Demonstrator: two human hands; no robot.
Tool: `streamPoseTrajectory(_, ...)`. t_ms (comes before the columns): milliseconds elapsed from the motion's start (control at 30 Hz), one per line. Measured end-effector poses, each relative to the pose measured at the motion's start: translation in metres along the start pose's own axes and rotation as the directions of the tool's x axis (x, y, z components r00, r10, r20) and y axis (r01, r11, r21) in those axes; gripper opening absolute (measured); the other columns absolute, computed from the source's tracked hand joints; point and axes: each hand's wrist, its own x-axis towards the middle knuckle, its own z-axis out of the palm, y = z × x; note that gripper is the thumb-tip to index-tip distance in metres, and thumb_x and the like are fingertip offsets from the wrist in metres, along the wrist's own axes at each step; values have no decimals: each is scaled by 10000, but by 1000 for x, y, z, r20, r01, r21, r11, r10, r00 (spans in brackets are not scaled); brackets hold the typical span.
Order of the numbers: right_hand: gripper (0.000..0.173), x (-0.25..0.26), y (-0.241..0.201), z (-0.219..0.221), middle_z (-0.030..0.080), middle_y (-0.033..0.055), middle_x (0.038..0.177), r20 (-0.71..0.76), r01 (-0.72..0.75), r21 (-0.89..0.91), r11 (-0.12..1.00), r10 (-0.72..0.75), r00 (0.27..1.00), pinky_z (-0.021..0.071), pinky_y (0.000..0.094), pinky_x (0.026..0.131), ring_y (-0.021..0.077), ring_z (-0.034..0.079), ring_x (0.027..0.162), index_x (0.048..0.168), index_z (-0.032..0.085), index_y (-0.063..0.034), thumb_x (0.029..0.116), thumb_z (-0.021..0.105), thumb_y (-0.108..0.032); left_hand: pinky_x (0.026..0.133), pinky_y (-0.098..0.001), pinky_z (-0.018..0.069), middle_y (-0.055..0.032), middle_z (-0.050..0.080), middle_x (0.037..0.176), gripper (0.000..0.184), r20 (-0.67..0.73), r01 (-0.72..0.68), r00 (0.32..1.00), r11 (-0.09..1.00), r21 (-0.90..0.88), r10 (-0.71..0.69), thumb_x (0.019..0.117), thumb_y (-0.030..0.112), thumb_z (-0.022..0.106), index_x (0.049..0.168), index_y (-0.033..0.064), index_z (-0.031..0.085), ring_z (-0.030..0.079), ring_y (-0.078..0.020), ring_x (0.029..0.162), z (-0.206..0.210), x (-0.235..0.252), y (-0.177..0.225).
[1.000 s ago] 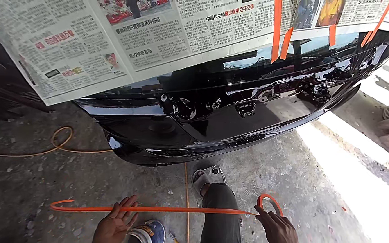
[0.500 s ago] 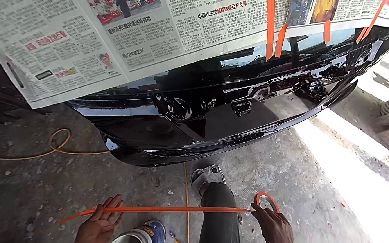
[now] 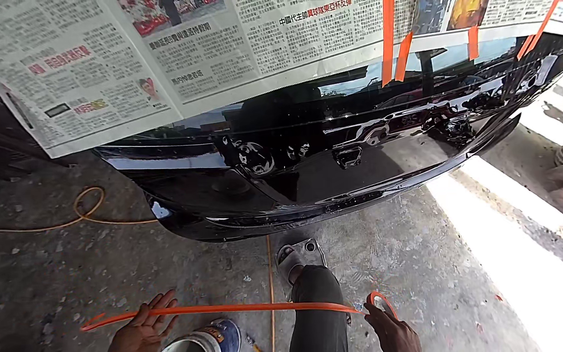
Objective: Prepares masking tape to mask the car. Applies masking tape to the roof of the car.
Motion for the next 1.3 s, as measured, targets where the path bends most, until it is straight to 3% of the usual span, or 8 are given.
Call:
streamPoseTrajectory(233,324,18,-9,-33,713,27,753,-146,195,-141,971,-215,965,548,432,649,210,689,662,1166,780,-313,1033,541,-486,923,-428,530,11,665,1335,431,-6,-78,997,997,-18,78,1131,376,242,1401,180,515,655,-159,1167,-8,6,33)
streamPoseTrajectory(333,321,20,-6,-31,704,10,739,-157,251,-164,954,-276,948,540,404,640,189,673,646,1172,774,-336,1036,533,-499,915,-415,540,7,682,1316,424,0,-82,997,997,9,82,1131,371,249,1395,175,516,665,-155,1160,-14,8,38)
streamPoseTrajectory(500,342,5,4,-3,758,53,840,-77,118,-13,993,-118,990,561,490,661,250,726,729,1207,770,-290,1040,538,-478,958,-434,508,4,653,1360,426,-16,-50,999,998,41,51,1132,344,250,1442,162,479,636,-153,1201,-12,0,29)
streamPoseTrajectory(700,341,-5,7,8,773,57,928,42,-40,71,997,37,998,562,559,677,284,737,768,1237,755,-311,1042,528,-475,955,-443,513,14,652,1366,435,-11,-50,999,998,45,50,1131,371,242,1434,185,492,635,-156,1212,-18,5,28)
streamPoseTrajectory(900,323,14,-5,-25,722,17,773,-105,153,-68,986,-159,982,551,445,643,208,696,673,1148,783,-321,1023,549,-505,948,-399,516,22,661,1331,419,0,-122,993,990,64,122,1129,357,257,1421,183,501,644,-131,1169,-26,9,64)
streamPoseTrajectory(1000,328,18,-8,-25,722,-3,765,-107,205,-77,976,-213,971,552,422,637,188,692,665,1132,783,-326,1024,541,-519,932,-383,532,27,682,1295,420,-1,-121,993,989,82,121,1128,366,266,1408,183,521,661,-123,1143,-33,14,71)
streamPoseTrajectory(1167,352,2,-3,4,784,29,933,31,-25,130,991,21,999,562,564,648,258,741,746,1205,770,-290,1025,554,-501,931,-423,527,22,695,1282,423,-38,-72,996,993,95,76,1128,355,248,1384,176,533,659,-139,1160,-36,18,55)
streamPoseTrajectory(1300,347,-8,-1,22,787,28,982,29,-85,134,987,82,996,569,562,687,261,750,797,1226,762,-281,1036,546,-474,944,-425,515,36,659,1350,419,-47,-44,998,994,101,49,1128,357,246,1410,191,508,638,-136,1202,-43,24,44)
